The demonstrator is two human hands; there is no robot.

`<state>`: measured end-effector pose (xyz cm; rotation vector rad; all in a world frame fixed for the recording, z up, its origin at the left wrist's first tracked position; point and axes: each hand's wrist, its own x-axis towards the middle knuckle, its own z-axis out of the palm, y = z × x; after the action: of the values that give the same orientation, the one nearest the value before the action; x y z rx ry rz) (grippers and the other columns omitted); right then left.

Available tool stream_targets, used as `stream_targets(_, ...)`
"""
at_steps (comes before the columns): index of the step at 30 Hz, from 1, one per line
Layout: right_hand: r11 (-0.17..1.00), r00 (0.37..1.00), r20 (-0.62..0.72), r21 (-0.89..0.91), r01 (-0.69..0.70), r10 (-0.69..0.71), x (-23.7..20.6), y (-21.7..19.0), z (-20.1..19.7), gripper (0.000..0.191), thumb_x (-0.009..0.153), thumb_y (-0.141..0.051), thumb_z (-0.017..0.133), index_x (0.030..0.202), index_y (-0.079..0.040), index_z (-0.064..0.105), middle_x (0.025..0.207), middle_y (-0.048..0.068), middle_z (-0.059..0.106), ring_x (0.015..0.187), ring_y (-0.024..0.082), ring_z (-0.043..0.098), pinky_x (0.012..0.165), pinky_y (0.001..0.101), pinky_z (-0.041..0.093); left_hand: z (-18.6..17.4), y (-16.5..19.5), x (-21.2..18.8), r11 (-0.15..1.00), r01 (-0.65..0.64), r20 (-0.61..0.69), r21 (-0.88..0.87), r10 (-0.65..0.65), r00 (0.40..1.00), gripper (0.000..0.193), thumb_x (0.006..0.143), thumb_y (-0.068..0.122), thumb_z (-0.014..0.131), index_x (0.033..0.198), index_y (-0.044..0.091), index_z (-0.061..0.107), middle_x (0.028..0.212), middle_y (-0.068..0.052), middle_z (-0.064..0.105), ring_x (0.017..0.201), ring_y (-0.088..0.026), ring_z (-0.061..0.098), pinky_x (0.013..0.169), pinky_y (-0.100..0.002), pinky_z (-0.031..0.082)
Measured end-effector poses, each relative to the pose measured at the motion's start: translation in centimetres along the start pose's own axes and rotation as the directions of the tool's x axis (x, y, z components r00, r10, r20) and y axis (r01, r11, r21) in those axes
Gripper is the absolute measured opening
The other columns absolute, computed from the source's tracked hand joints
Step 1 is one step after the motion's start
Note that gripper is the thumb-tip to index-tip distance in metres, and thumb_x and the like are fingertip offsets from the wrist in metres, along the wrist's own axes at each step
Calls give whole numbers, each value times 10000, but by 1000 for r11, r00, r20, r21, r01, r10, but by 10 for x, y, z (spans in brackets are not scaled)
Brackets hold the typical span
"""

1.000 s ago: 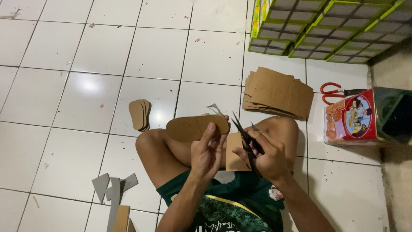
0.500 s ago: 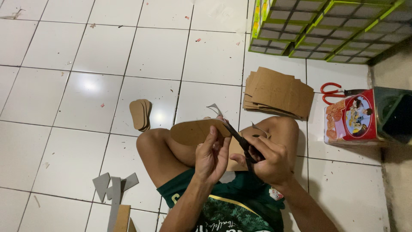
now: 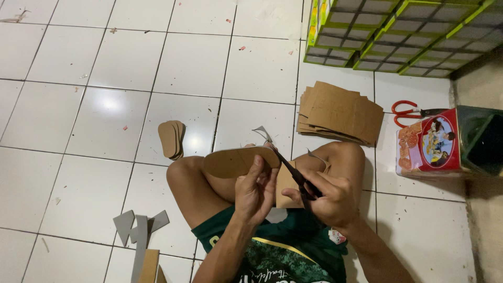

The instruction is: The person sits on the floor and cuts shoe insole shapes out of cardboard sheets using scissors, trimming around drawn outlines and setting finished cut pieces aside with a stack of completed cutouts. They then pick up a new cardboard sheet and begin cutting another insole outline.

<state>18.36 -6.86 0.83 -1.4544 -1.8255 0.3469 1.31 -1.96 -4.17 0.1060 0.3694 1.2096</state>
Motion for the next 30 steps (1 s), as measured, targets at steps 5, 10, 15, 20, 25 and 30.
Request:
stream_targets(5, 909, 992, 43, 396, -127, 120, -4, 25, 11, 408, 900, -349, 814, 1080, -2, 697, 819, 14, 714, 712, 99, 720, 632, 278, 588, 7, 4, -3, 986, -59, -72, 156, 71, 995, 435, 958, 137, 640, 1361, 71, 490, 1370, -169, 608, 1308, -272, 569, 1127, -410, 475)
stream_targets(10, 435, 918, 250, 821, -370, 309, -8, 38, 20, 353, 968, -261, 736, 1131, 5, 570, 850, 47, 633, 696, 113, 622, 595, 262, 503, 4, 14, -4, 409, -612, 480, 676, 385, 788, 312, 925, 93, 733, 1224, 129, 649, 1503, -197, 530, 1469, -344, 481, 1229, -449, 442)
stream_targets(15, 451, 926, 295, 811, -373, 235, -8, 25, 37, 418, 872, -104, 807, 1179, -17, 536, 976, 28, 614, 887, 91, 625, 756, 261, 534, -13, 17, -2, -41, -788, 774, 614, 226, 591, 339, 857, 89, 815, 1154, 169, 673, 1584, -178, 384, 1514, -370, 394, 1239, -479, 429)
stream_targets(20, 535, 870, 307, 694, -481, 385, -8, 17, 44, 431, 868, -77, 835, 1187, -15, 552, 900, 95, 669, 683, 142, 590, 565, 288, 461, -30, 10, -6, 561, -438, 323, 703, 297, 899, 391, 995, 115, 625, 1368, 142, 509, 1506, -132, 461, 1364, -270, 578, 1094, -377, 564)
stream_targets(25, 676, 944, 172, 662, -322, 281, -3, 13, 44, 432, 850, -122, 824, 1159, -40, 533, 948, 44, 669, 860, 97, 683, 752, 260, 589, -37, 28, -16, 539, -311, 271, 782, 156, 950, 320, 1053, 77, 580, 1353, -28, 619, 1254, -151, 718, 1162, -195, 692, 999, -309, 572)
stream_targets(30, 662, 965, 101, 710, -239, 241, 2, 8, 47, 441, 878, -107, 811, 1189, -30, 508, 1014, 33, 615, 950, 95, 661, 811, 260, 577, -28, 32, -29, 376, -293, 271, 879, 111, 956, 330, 990, 75, 683, 1301, -34, 673, 1109, -121, 774, 994, -147, 736, 852, -266, 606)
